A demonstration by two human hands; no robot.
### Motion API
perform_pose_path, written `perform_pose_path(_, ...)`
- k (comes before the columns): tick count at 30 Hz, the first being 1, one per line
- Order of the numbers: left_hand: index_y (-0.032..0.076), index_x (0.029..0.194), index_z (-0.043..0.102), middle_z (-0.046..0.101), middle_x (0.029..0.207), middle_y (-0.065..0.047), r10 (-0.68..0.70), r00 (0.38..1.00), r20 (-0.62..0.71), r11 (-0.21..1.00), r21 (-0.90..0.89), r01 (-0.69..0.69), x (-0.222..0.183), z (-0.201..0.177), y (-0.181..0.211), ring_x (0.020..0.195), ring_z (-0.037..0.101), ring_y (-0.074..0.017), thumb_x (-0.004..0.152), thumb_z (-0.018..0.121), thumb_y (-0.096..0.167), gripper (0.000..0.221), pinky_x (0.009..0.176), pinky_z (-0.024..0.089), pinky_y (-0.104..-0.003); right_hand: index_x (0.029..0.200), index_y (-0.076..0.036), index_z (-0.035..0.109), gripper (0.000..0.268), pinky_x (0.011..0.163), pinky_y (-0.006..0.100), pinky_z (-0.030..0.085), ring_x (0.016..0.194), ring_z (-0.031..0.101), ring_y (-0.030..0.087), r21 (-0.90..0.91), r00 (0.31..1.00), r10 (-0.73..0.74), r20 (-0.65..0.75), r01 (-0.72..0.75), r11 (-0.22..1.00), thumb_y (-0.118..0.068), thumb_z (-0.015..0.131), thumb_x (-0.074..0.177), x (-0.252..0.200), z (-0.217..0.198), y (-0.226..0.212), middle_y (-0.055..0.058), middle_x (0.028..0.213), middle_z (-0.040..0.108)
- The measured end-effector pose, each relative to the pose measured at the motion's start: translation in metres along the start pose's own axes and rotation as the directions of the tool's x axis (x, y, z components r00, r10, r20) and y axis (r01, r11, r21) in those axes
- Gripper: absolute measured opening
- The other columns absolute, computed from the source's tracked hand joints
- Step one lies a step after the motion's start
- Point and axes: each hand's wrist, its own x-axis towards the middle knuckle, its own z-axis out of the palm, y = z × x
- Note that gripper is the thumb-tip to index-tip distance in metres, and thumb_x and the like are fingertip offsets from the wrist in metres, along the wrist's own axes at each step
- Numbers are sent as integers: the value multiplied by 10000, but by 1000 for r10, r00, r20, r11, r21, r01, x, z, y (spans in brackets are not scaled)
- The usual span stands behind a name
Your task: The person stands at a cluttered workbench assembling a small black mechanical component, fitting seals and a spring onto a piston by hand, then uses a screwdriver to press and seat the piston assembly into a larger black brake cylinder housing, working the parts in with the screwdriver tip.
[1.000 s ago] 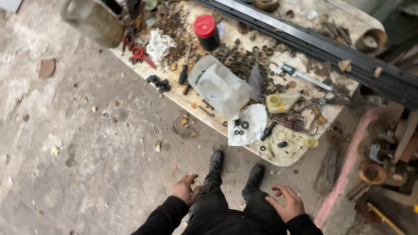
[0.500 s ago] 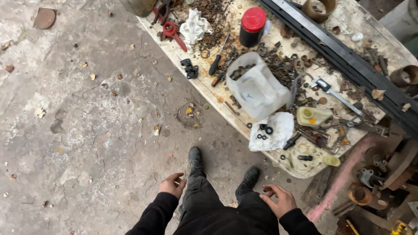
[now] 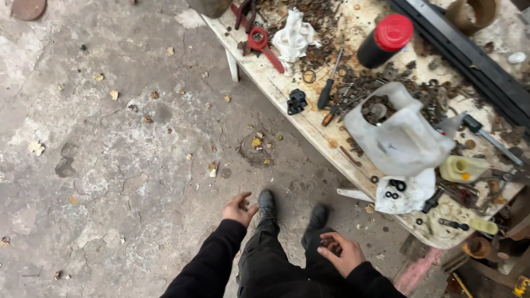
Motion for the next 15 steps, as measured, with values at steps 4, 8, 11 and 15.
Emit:
perform_pose_path(4,179,1281,705,659,1064,-69,88,994,-65,992,-80,-93,67,24,34,888,677,-170,707,904,313,622,812,589,-327,1134,-77,737,401,645,263,555,669,645,93,44,998,-28,-62,31,999,-199,854,770,19,16,8,22,836,775)
perform_pose_path(8,157,1330,664,581,1214,-142,179,958,-222,955,-196,-224,134,58,83,1027,635,-256,717,898,280,667,886,570,-385,1162,-128,742,418,649,248,560,694,699,73,-21,999,48,-5,-48,999,-209,859,770,41,21,34,-9,818,796)
perform_pose_path(11,140,1315,675,553,1274,-172,277,883,-380,926,-141,-351,170,73,123,1143,587,-328,715,911,275,658,961,522,-431,1192,-159,761,459,668,248,548,718,722,82,-66,987,157,33,-155,986,-228,914,765,59,31,88,5,832,806)
perform_pose_path(15,144,1312,689,519,1159,-167,305,833,-460,905,-132,-404,211,95,157,1087,558,-333,716,927,317,664,950,501,-442,1487,-240,543,650,882,235,573,974,751,86,291,781,-88,618,-123,949,-183,778,883,118,33,355,-19,1239,694)
